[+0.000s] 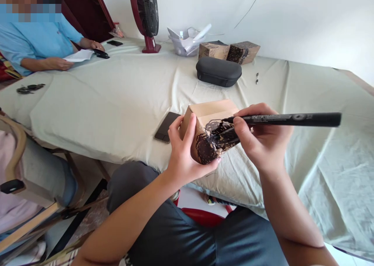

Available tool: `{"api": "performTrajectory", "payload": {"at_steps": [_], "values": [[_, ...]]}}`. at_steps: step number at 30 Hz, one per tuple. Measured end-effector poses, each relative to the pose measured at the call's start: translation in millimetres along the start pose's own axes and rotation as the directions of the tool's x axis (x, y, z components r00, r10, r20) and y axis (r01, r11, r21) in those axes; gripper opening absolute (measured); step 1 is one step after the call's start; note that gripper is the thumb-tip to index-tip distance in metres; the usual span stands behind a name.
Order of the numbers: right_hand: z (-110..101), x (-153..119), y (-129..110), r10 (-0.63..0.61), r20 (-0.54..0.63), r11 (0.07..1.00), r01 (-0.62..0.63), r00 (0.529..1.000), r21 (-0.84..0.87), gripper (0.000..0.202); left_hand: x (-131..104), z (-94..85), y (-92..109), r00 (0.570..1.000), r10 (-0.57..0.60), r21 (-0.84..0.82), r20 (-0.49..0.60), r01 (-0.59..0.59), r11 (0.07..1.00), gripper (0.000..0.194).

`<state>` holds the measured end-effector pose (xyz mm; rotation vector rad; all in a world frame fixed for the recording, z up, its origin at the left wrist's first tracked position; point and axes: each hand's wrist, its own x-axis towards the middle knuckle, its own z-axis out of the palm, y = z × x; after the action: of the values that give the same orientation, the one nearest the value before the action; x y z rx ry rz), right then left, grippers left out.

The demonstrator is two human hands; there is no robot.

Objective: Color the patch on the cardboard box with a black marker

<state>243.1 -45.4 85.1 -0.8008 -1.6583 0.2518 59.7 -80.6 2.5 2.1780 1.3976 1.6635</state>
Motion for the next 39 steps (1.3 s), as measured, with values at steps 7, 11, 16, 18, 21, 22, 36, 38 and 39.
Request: {"api": "performTrajectory", "payload": {"at_steps": [7, 11, 16, 18, 21, 22, 36, 38, 39], "values": [[-13, -3, 9, 0.056, -0.05, 0.997, -0.058, 0.997, -0.042, 0.017, 2, -1.2, -4, 1.0, 0.023, 0.001, -0.001, -0.023, 1.0, 0.133], [-19, -9, 15, 0.105, -0.092, 0.994, -0.108, 0.99, -0.024, 0.017, 1, -1.9, -5, 0.999, 0.038, -0.016, 0.003, -0.038, 0.999, 0.128], [-23, -18, 25, 0.13, -0.119, 0.989, -0.121, 0.984, 0.083, 0.012, 1, -1.4, -7, 0.998, 0.057, -0.032, -0.009, -0.058, 0.998, 0.125], [-24, -22, 29, 0.153, -0.112, 0.979, -0.135, 0.982, 0.153, 0.01, 1, -1.5, -8, 0.998, 0.055, -0.013, -0.004, -0.055, 0.998, 0.126], [-26, -25, 34, 0.187, -0.095, 0.962, -0.162, 0.978, 0.22, 0.011, 1, -2.2, -8, 0.999, 0.044, 0.035, 0.016, -0.045, 0.998, 0.131], [-27, -25, 35, 0.195, -0.08, 0.957, -0.172, 0.978, 0.233, 0.012, 1, -2.4, -9, 0.999, 0.046, 0.04, 0.019, -0.047, 0.998, 0.131], [-14, -52, 36, -0.263, -0.291, 0.947, 0.305, 0.92, 0.106, 0.005, 3, -2.5, -18, 0.997, 0.072, -0.038, 0.031, -0.071, 0.997, 0.13], [-10, -59, 42, -0.353, -0.324, 0.918, 0.393, 0.877, 0.062, 0.011, 3, -2.7, -19, 0.997, 0.074, -0.036, 0.033, -0.072, 0.997, 0.13], [-8, -60, 44, -0.394, -0.336, 0.902, 0.43, 0.856, 0.038, 0.013, 3, -2.7, -20, 0.997, 0.072, -0.033, 0.033, -0.071, 0.997, 0.131]]}}
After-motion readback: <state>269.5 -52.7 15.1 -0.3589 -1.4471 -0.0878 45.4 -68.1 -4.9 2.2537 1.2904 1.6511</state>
